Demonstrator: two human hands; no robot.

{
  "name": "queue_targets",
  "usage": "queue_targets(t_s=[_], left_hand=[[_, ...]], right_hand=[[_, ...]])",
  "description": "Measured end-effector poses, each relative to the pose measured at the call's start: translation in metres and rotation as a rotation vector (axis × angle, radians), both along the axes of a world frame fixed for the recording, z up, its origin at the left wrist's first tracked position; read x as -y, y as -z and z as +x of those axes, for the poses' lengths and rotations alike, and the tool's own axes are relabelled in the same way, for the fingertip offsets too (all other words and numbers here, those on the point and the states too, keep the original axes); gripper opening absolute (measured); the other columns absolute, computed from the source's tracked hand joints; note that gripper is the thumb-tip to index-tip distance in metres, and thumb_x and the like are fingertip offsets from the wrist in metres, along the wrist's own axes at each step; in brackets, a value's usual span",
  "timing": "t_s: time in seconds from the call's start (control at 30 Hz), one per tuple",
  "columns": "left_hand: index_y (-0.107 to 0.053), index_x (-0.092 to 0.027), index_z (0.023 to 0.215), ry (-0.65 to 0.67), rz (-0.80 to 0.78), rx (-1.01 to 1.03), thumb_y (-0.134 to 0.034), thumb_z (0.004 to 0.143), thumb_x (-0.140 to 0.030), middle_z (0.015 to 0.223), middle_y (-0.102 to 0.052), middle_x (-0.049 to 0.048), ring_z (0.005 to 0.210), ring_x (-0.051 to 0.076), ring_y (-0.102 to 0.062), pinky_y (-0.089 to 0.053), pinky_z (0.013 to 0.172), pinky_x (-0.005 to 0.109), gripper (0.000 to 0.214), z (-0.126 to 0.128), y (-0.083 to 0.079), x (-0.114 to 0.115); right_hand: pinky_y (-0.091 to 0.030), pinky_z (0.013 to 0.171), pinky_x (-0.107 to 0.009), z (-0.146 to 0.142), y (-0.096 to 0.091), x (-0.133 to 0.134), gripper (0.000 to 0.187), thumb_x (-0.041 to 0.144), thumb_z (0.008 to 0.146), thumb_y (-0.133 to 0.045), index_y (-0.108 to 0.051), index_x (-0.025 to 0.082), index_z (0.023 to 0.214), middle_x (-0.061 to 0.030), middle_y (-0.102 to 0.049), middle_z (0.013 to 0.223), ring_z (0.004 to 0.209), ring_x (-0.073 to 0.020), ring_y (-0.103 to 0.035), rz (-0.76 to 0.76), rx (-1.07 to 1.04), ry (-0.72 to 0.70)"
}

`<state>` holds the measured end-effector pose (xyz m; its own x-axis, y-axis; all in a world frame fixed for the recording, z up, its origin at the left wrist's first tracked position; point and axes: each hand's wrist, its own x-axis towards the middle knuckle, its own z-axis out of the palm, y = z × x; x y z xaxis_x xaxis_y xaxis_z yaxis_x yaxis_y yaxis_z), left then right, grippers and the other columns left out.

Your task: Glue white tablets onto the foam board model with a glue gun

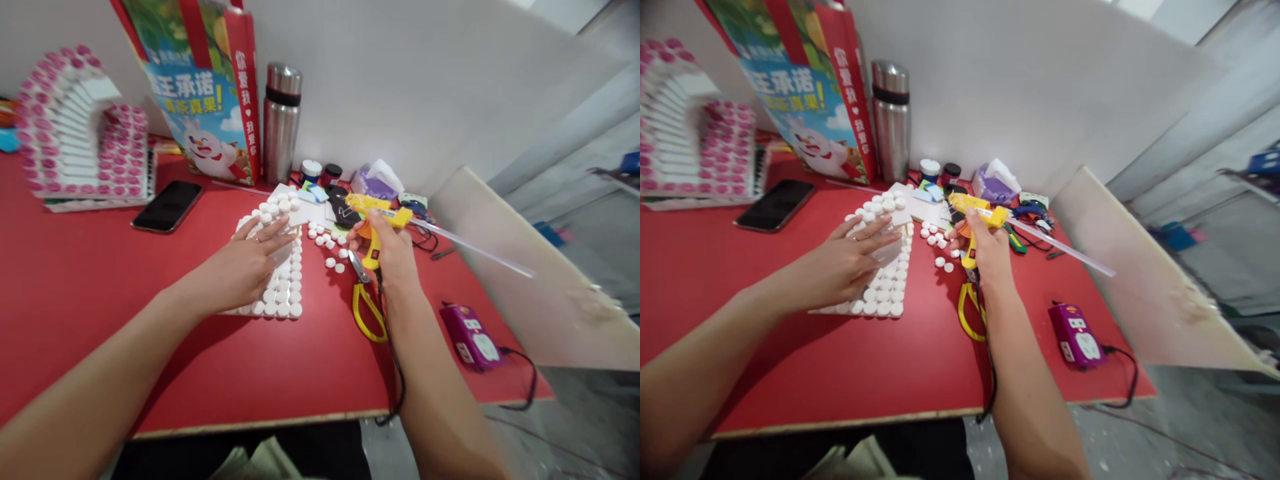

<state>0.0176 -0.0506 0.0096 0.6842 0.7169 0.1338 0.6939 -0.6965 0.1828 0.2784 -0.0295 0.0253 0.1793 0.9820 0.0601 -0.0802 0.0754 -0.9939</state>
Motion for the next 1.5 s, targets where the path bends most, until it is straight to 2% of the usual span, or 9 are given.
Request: queue_targets(t_s=[0.2,0.3,0.5,0.63,0.73,0.87,1.03,1.33,1.5], left_hand=[[-0.069,-0.024,0.130,0.046,0.052,-0.067,-0.046,0.088,-0.016,0.165,-0.042,0.0037,0.161,0.030,-0.013,-0.003,0.129,0.061,0.049,0.0006,0.0039,-0.0020],[-0.066,-0.025,0.135,0.042,0.044,-0.062,-0.046,0.088,-0.016,0.165,-0.042,0.0038,0.161,0.030,-0.013,-0.001,0.128,0.062,0.052,0.0017,0.0047,-0.0023],[-0.069,-0.025,0.129,0.033,0.026,-0.085,-0.049,0.084,-0.014,0.164,-0.044,0.0040,0.161,0.030,-0.012,0.000,0.128,0.062,0.051,0.0004,0.0021,-0.0014],[-0.075,-0.023,0.108,0.034,0.041,-0.095,-0.049,0.085,-0.014,0.165,-0.042,0.0046,0.161,0.030,-0.011,-0.001,0.128,0.062,0.036,-0.0018,0.0009,-0.0007],[-0.076,-0.025,0.101,0.035,0.037,-0.038,-0.049,0.089,-0.018,0.164,-0.043,0.0016,0.161,0.030,-0.012,0.000,0.128,0.063,0.031,-0.0012,0.0007,-0.0004],[-0.077,-0.029,0.103,0.044,0.019,-0.021,-0.052,0.088,-0.020,0.163,-0.045,-0.0012,0.160,0.030,-0.018,0.003,0.128,0.062,0.031,0.0005,0.0009,-0.0011],[-0.077,-0.030,0.111,0.056,-0.004,-0.036,-0.049,0.087,-0.018,0.165,-0.041,-0.0043,0.161,0.028,-0.015,0.007,0.128,0.060,0.039,-0.0003,0.0027,-0.0027],[-0.075,-0.033,0.119,0.100,-0.011,0.015,-0.045,0.091,-0.022,0.159,-0.050,-0.0021,0.160,0.027,-0.018,0.006,0.129,0.058,0.042,-0.0046,0.0080,-0.0023],[-0.074,-0.033,0.120,0.111,-0.028,0.015,-0.045,0.093,-0.023,0.160,-0.049,-0.0029,0.161,0.028,-0.016,0.007,0.128,0.058,0.041,-0.0053,0.0086,-0.0020]], right_hand=[[-0.052,0.047,-0.024,0.0005,0.0020,-0.0005,0.038,0.055,0.085,-0.073,-0.069,0.020,0.070,-0.0019,-0.072,0.065,0.050,-0.0121,-0.062,0.003,0.009,-0.015],[-0.053,0.048,-0.024,0.0004,0.0019,-0.0006,0.037,0.053,0.086,-0.073,-0.069,0.020,0.070,-0.0021,-0.071,0.065,0.050,-0.0121,-0.063,0.000,-0.001,-0.023],[-0.054,0.051,-0.027,-0.0002,0.0009,-0.0002,0.034,0.050,0.086,-0.073,-0.068,0.020,0.070,-0.0017,-0.070,0.065,0.049,-0.0126,-0.063,-0.028,-0.002,-0.016],[-0.053,0.049,-0.027,0.0012,0.0035,-0.0010,0.035,0.051,0.086,-0.072,-0.069,0.020,0.071,-0.0023,-0.071,0.065,0.051,-0.0132,-0.062,-0.006,0.005,-0.021],[-0.055,0.051,-0.028,0.0018,0.0050,-0.0016,0.034,0.051,0.087,-0.072,-0.069,0.020,0.071,-0.0025,-0.071,0.066,0.051,-0.0136,-0.063,-0.019,-0.005,-0.025],[-0.054,0.050,-0.029,0.0004,0.0032,-0.0006,0.034,0.049,0.087,-0.071,-0.069,0.021,0.070,-0.0020,-0.071,0.066,0.051,-0.0143,-0.063,-0.028,-0.014,-0.018],[-0.051,0.048,-0.027,-0.0008,0.0003,0.0008,0.034,0.048,0.088,-0.071,-0.069,0.020,0.069,-0.0032,-0.072,0.067,0.051,-0.0138,-0.063,-0.038,0.003,-0.002],[-0.053,0.049,-0.027,0.0005,0.0024,-0.0003,0.034,0.048,0.088,-0.070,-0.070,0.020,0.068,-0.0023,-0.071,0.065,0.051,-0.0136,-0.064,-0.022,0.002,-0.018],[-0.053,0.048,-0.027,0.0002,0.0020,0.0000,0.033,0.046,0.089,-0.070,-0.070,0.019,0.069,-0.0032,-0.072,0.066,0.051,-0.0139,-0.064,-0.022,0.012,-0.014]])
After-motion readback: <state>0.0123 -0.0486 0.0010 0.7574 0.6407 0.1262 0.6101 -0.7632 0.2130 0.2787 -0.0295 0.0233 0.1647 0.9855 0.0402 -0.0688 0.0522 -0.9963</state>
